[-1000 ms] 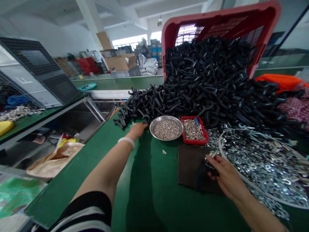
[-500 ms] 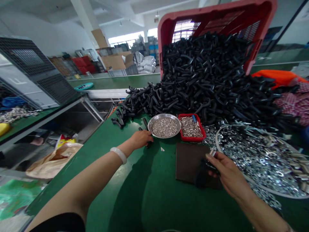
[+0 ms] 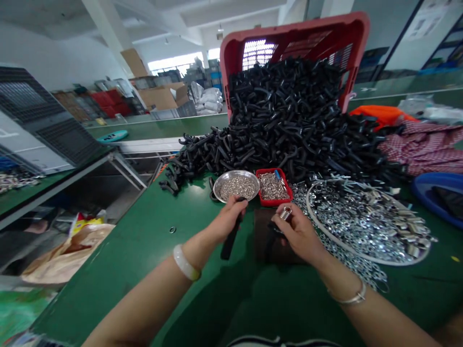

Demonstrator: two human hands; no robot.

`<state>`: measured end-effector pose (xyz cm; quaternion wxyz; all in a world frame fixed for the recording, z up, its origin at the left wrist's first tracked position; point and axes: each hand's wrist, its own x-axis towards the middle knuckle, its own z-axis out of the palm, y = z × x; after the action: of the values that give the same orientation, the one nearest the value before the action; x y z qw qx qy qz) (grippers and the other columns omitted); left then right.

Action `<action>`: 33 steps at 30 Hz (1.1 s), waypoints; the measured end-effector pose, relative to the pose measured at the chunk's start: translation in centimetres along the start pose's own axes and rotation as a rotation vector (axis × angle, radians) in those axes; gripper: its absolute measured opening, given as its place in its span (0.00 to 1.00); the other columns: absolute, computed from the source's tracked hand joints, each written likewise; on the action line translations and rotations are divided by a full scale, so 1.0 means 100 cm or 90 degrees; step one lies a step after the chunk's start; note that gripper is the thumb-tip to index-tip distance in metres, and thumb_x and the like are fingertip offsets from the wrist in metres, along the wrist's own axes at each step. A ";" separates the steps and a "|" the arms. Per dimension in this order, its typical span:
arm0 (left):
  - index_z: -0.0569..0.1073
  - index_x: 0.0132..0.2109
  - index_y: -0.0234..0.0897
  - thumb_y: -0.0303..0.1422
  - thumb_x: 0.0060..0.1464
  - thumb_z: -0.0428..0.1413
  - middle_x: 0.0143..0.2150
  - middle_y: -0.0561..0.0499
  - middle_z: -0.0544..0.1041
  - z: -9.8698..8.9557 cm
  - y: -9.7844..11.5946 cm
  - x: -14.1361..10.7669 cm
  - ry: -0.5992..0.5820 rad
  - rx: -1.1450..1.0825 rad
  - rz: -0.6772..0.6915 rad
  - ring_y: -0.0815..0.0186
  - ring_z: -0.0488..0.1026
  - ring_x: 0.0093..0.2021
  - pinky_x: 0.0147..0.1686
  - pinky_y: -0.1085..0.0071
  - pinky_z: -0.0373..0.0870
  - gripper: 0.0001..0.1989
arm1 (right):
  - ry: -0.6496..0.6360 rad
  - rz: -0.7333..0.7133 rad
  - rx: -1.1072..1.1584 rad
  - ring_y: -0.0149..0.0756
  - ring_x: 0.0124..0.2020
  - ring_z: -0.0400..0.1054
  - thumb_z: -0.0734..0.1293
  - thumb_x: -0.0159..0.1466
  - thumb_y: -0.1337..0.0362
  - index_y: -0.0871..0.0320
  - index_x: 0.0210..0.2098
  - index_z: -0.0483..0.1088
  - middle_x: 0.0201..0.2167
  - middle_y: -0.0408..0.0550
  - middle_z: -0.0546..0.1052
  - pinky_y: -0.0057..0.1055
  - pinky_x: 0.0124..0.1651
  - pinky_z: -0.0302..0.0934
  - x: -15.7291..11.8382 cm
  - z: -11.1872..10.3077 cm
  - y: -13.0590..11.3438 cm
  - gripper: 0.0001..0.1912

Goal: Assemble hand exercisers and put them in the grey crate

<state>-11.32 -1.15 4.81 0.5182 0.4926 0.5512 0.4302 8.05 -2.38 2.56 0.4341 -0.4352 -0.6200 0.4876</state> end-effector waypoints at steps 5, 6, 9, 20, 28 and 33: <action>0.69 0.39 0.34 0.48 0.56 0.42 0.30 0.49 0.72 0.048 -0.010 0.001 -0.050 -0.124 0.006 0.66 0.69 0.30 0.28 0.71 0.68 0.22 | 0.037 -0.090 -0.129 0.30 0.25 0.64 0.61 0.60 0.56 0.54 0.36 0.60 0.26 0.41 0.67 0.27 0.27 0.59 -0.003 0.002 -0.011 0.09; 0.69 0.37 0.34 0.49 0.56 0.41 0.30 0.48 0.72 0.052 -0.013 0.002 -0.033 -0.094 0.040 0.66 0.69 0.30 0.29 0.70 0.67 0.23 | 0.054 -0.101 -0.153 0.31 0.27 0.65 0.61 0.60 0.56 0.54 0.35 0.60 0.26 0.42 0.68 0.28 0.29 0.60 -0.004 0.001 -0.010 0.09; 0.67 0.33 0.36 0.51 0.56 0.39 0.29 0.49 0.70 0.057 -0.018 0.004 0.033 0.006 0.119 0.66 0.67 0.30 0.30 0.70 0.66 0.24 | 0.091 -0.124 -0.214 0.33 0.28 0.65 0.61 0.60 0.57 0.55 0.34 0.60 0.26 0.43 0.68 0.30 0.33 0.60 -0.004 -0.002 -0.006 0.09; 0.62 0.35 0.37 0.42 0.59 0.39 0.30 0.50 0.68 0.071 0.000 0.009 0.146 0.238 0.369 0.67 0.65 0.31 0.33 0.71 0.61 0.14 | 0.200 -0.160 -0.245 0.32 0.27 0.65 0.61 0.60 0.57 0.56 0.35 0.62 0.27 0.45 0.70 0.29 0.32 0.59 0.004 -0.008 -0.011 0.09; 0.60 0.30 0.37 0.43 0.59 0.39 0.26 0.53 0.65 0.073 -0.006 0.023 0.094 0.200 0.369 0.69 0.63 0.28 0.30 0.73 0.60 0.16 | 0.007 -0.200 -0.344 0.34 0.28 0.65 0.58 0.62 0.56 0.57 0.36 0.62 0.27 0.47 0.71 0.30 0.32 0.58 0.029 -0.024 -0.011 0.11; 0.60 0.27 0.37 0.45 0.59 0.38 0.25 0.54 0.64 0.076 -0.016 0.034 0.074 0.143 0.317 0.69 0.61 0.28 0.30 0.73 0.60 0.19 | -0.104 -0.149 -0.429 0.36 0.29 0.66 0.56 0.63 0.53 0.58 0.33 0.63 0.27 0.48 0.72 0.30 0.32 0.56 0.042 -0.034 -0.005 0.14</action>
<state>-3.84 1.66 2.01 0.3061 0.6419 0.4861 0.5079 10.27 2.36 4.08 0.2679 -0.4393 -0.8243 0.2360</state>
